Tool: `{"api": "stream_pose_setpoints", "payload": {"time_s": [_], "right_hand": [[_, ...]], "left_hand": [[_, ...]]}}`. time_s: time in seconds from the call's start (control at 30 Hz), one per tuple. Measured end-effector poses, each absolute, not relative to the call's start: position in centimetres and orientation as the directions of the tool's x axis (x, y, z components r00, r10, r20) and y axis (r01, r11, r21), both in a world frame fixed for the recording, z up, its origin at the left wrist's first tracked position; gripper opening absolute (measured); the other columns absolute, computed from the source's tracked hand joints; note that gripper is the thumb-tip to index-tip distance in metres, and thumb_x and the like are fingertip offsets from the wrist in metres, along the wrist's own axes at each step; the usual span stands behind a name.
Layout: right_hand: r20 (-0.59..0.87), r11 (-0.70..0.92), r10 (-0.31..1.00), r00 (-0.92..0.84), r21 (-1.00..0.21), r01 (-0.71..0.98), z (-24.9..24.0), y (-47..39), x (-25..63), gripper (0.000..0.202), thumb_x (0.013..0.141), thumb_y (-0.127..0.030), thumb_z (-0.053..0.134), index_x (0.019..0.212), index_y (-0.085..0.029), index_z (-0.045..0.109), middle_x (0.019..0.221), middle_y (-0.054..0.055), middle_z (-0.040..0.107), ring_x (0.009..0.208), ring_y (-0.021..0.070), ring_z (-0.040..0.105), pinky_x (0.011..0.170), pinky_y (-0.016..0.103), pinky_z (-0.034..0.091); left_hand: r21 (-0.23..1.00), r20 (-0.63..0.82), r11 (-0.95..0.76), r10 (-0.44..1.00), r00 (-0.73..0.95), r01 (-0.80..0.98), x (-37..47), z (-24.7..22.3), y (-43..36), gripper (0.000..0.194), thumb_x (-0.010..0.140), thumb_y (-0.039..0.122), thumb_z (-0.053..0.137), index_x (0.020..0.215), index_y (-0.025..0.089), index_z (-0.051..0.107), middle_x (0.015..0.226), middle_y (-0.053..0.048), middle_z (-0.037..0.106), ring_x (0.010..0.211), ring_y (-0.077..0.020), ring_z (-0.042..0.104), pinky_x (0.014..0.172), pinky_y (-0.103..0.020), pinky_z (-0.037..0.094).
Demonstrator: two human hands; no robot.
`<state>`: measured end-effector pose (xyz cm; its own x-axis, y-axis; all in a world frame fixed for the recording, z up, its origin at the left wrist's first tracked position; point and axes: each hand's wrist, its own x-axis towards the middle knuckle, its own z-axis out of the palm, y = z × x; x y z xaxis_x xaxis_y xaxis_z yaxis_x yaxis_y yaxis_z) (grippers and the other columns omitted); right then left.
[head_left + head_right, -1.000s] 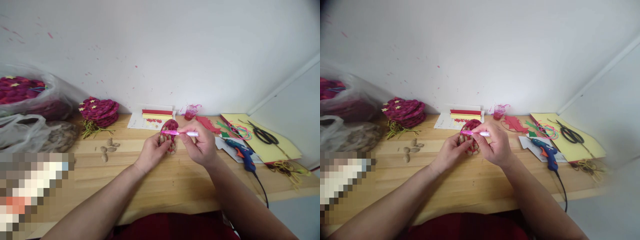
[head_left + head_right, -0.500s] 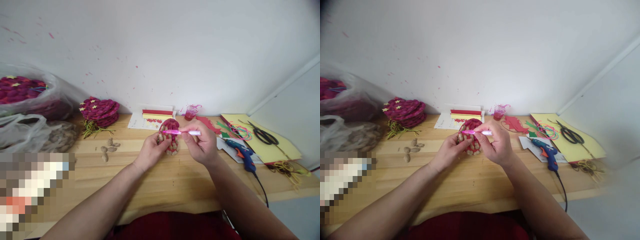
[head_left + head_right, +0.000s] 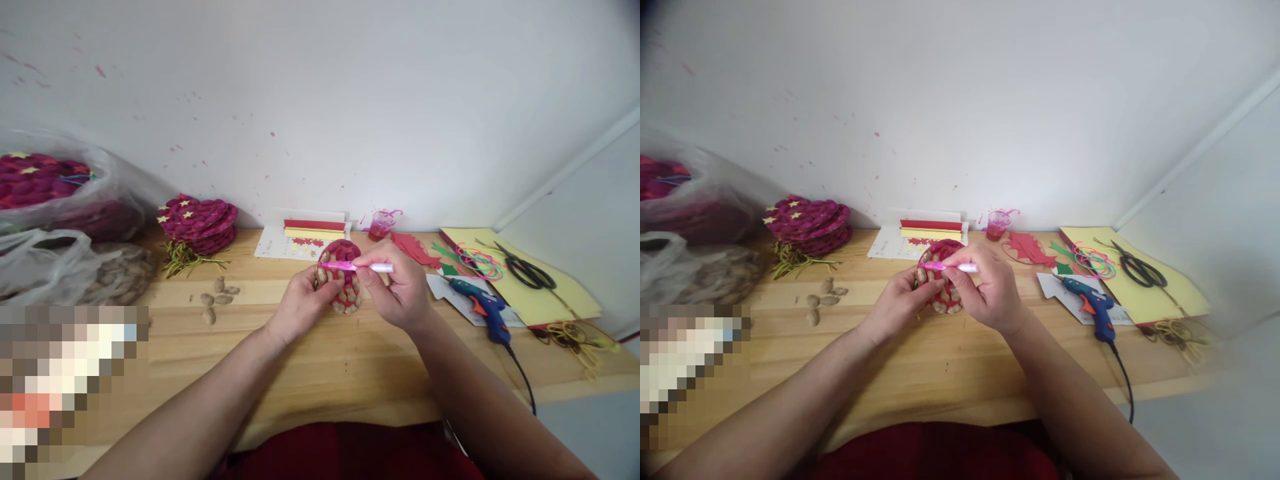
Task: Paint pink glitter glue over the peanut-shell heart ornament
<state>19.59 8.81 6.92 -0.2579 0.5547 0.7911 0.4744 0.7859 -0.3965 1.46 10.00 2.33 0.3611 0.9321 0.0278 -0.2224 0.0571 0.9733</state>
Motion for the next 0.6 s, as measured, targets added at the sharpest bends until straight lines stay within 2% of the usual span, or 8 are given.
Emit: {"api": "stream_pose_setpoints", "payload": {"time_s": [0.2, 0.4, 0.6], "right_hand": [[0.799, 0.792, 0.548, -0.247, -0.4, 0.461, 6.87, 8.95, 19.76, 0.008, 0.096, -0.018, 0.065, 0.101, -0.023, 0.067, 0.088, 0.003, 0.074, 0.079, 0.0183, 0.069, 0.071, 0.034, 0.053], [0.78, 0.785, 0.565, -0.269, -0.408, 0.465, 6.95, 8.89, 19.56, 0.006, 0.097, -0.018, 0.064, 0.1, -0.022, 0.066, 0.085, 0.002, 0.073, 0.075, 0.0161, 0.067, 0.066, 0.031, 0.051], [0.792, 0.795, 0.554, -0.257, -0.411, 0.446, 6.83, 8.97, 19.57, 0.007, 0.097, -0.018, 0.065, 0.102, -0.023, 0.067, 0.087, 0.002, 0.073, 0.078, 0.0165, 0.067, 0.069, 0.032, 0.051]], "left_hand": [[0.935, -0.016, 0.137, 0.937, 0.348, -0.327, 1.8, 2.22, 9.99, 0.027, 0.079, 0.034, 0.082, 0.092, 0.014, 0.07, 0.078, -0.005, 0.075, 0.065, -0.0152, 0.067, 0.069, -0.031, 0.055], [0.922, -0.036, 0.163, 0.939, 0.343, -0.35, 1.77, 2.46, 9.78, 0.028, 0.077, 0.034, 0.085, 0.089, 0.014, 0.07, 0.075, -0.004, 0.074, 0.062, -0.0139, 0.065, 0.066, -0.029, 0.053], [0.902, -0.043, 0.188, 0.934, 0.354, -0.388, 1.97, 2.47, 9.72, 0.031, 0.075, 0.035, 0.087, 0.088, 0.014, 0.07, 0.075, -0.003, 0.074, 0.063, -0.0132, 0.065, 0.068, -0.028, 0.054]]}}
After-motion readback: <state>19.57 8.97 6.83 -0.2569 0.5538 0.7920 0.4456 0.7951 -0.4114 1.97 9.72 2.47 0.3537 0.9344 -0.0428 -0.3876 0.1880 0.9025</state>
